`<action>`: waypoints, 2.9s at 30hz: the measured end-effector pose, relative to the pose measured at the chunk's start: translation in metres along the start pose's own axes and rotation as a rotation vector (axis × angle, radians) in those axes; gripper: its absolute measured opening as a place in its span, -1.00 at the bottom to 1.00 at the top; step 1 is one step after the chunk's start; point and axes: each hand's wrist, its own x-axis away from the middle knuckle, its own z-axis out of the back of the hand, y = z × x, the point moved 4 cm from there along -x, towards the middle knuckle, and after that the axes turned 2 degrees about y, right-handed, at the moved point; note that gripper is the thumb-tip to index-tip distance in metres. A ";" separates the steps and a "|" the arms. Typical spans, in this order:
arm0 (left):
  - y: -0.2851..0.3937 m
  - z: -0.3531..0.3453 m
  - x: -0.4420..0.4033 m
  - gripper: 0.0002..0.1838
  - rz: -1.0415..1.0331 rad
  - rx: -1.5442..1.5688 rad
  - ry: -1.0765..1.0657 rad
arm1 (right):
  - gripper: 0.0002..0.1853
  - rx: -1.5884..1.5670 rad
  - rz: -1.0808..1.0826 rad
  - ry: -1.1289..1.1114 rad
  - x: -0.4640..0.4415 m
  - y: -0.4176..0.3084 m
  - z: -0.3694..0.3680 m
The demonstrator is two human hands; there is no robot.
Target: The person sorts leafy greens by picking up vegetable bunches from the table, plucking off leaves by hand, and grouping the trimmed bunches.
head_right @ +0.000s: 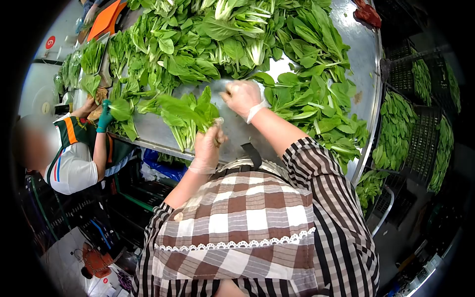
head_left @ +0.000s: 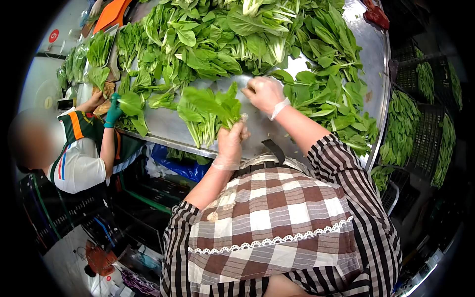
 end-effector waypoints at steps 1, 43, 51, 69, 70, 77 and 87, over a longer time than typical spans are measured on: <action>-0.003 -0.003 0.000 -0.84 0.007 0.030 0.009 | -0.80 0.071 0.105 0.002 -0.002 -0.006 0.008; -0.005 -0.037 -0.002 -0.78 0.094 0.134 -0.097 | -0.79 -1.372 -0.740 0.009 0.136 0.046 0.039; 0.002 -0.059 0.007 -0.66 0.053 0.060 -0.115 | -0.80 -1.308 -0.599 0.170 0.137 0.024 0.045; -0.008 -0.060 0.013 -0.90 -0.027 0.007 -0.106 | -0.80 -1.283 -0.476 0.066 0.135 -0.001 0.046; -0.007 -0.060 0.014 -0.90 -0.026 0.007 -0.107 | -0.81 -1.343 -0.497 0.039 0.137 0.002 0.044; 0.005 -0.050 -0.002 -0.78 -0.013 -0.016 -0.210 | -0.85 -1.611 -0.630 0.059 0.128 0.001 0.031; -0.003 -0.052 -0.001 -0.57 0.062 0.068 -0.306 | -0.79 -1.448 -0.581 0.056 0.127 0.000 0.029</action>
